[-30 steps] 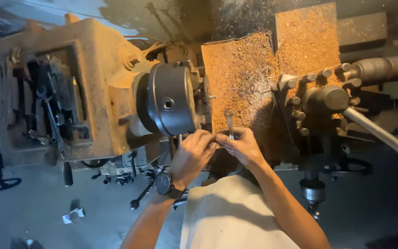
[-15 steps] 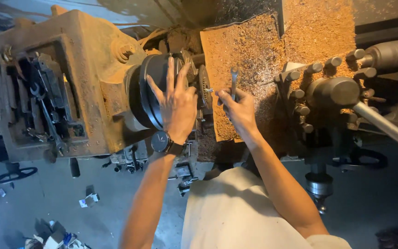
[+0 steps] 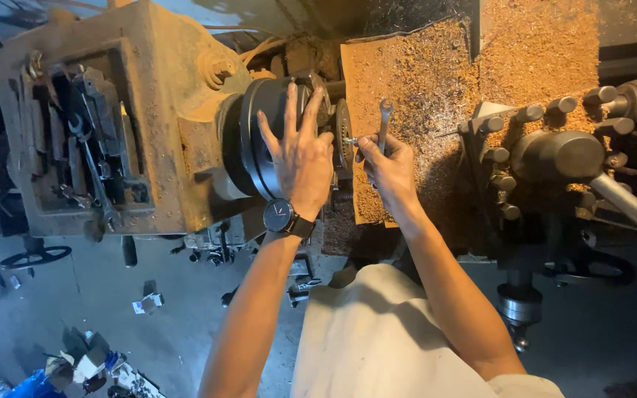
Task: Adjusting and machining a metal gear using a metal lathe and hand tools.
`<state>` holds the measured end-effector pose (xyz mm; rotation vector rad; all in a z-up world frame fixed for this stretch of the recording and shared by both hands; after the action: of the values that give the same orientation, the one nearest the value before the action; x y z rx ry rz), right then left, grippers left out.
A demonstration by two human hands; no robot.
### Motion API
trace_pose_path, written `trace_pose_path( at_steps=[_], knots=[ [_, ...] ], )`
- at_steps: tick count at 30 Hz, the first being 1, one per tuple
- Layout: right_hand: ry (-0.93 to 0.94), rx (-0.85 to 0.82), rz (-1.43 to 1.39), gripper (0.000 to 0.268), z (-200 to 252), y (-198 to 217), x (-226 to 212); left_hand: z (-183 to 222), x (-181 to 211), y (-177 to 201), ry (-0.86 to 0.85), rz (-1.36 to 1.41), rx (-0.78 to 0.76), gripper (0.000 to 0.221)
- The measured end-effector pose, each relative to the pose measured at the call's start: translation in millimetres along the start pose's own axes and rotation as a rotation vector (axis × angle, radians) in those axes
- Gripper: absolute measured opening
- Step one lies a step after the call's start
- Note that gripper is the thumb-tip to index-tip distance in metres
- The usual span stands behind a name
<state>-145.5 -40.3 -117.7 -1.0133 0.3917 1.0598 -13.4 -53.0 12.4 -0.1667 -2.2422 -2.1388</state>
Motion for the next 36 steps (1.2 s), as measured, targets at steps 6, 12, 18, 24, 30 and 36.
trace_pose_path(
  at_steps=[6,12,18,24,30,36],
  knots=[
    [-0.006,-0.013,-0.004,0.016,0.7,-1.4,-1.1,0.5,0.2,-2.4,0.004,-0.005,0.012,0.012],
    [0.029,0.024,0.019,0.017,0.2,4.6,5.3,0.6,1.8,-0.9,-0.032,-0.050,0.001,0.006],
    [0.201,0.144,0.090,0.018,25.7,9.0,-10.5,4.0,4.2,10.9,-0.093,0.067,0.065,0.005],
    [0.114,-0.085,0.031,0.021,45.6,-3.4,-35.3,49.7,1.2,37.5,-0.149,0.438,0.214,0.020],
    [-0.118,-0.263,0.082,0.024,59.9,-0.6,2.9,81.3,5.5,32.4,-0.070,0.664,0.135,0.027],
    [-0.092,-0.215,0.287,0.024,62.9,5.0,2.2,82.8,10.9,43.4,-0.236,0.551,-0.003,0.022]
  ],
)
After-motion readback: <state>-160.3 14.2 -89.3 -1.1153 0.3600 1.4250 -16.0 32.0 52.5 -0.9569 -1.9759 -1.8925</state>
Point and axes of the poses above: each hand's wrist, its own z-axis away from the middle knuckle, its own y-axis out of the back of the hand, x = y × z, the point moved 6 cm from there along -z, towards the middle knuckle, and after that the axes turned 4 degrees about -z, right-handed, at the moved point
